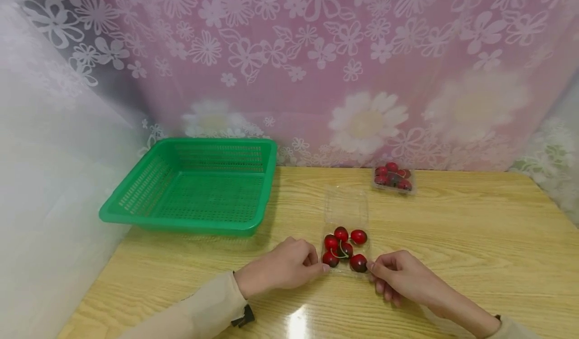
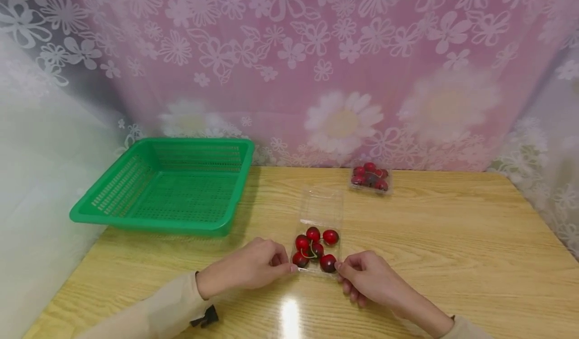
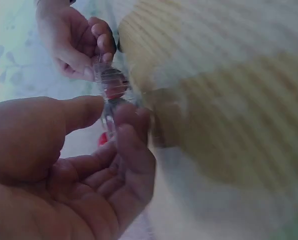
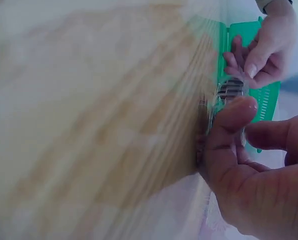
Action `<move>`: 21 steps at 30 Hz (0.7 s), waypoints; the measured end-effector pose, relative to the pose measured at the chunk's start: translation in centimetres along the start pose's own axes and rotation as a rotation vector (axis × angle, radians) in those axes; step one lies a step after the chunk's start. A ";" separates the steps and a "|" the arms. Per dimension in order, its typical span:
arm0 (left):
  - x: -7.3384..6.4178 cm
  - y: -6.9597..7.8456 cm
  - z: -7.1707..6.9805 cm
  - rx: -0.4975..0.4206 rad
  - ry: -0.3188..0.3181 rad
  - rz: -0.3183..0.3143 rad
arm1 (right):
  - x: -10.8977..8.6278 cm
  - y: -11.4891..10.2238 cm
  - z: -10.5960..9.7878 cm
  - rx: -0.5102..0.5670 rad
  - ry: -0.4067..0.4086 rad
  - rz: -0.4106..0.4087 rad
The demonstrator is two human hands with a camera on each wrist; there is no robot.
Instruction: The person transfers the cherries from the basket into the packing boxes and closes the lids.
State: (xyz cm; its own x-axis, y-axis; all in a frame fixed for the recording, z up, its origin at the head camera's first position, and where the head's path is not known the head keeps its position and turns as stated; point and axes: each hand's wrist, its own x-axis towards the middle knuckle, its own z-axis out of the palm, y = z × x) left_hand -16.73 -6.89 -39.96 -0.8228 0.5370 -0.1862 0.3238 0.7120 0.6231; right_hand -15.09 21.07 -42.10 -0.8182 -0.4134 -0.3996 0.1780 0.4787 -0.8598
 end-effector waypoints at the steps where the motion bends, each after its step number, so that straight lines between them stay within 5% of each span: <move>1: 0.1 -0.2 0.1 -0.044 -0.016 -0.014 | 0.0 0.0 -0.2 -0.003 0.005 0.008; 6: 0.7 -0.9 0.4 -0.254 -0.068 -0.077 | 0.8 -1.4 -2.2 0.014 0.102 0.036; 13: 1.0 -1.3 0.5 -0.456 -0.127 -0.126 | 4.8 -3.9 -5.0 0.056 0.248 -0.037; 21: 0.9 -1.6 0.7 -0.522 -0.181 -0.128 | 8.0 -4.9 -6.1 0.354 0.242 0.046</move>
State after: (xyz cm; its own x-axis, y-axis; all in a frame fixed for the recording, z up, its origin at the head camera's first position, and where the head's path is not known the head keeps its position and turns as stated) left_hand -17.70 -7.22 -41.64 -0.7321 0.5629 -0.3836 -0.0851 0.4831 0.8714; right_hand -25.83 20.13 -39.16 -0.9021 -0.1843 -0.3901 0.3593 0.1796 -0.9158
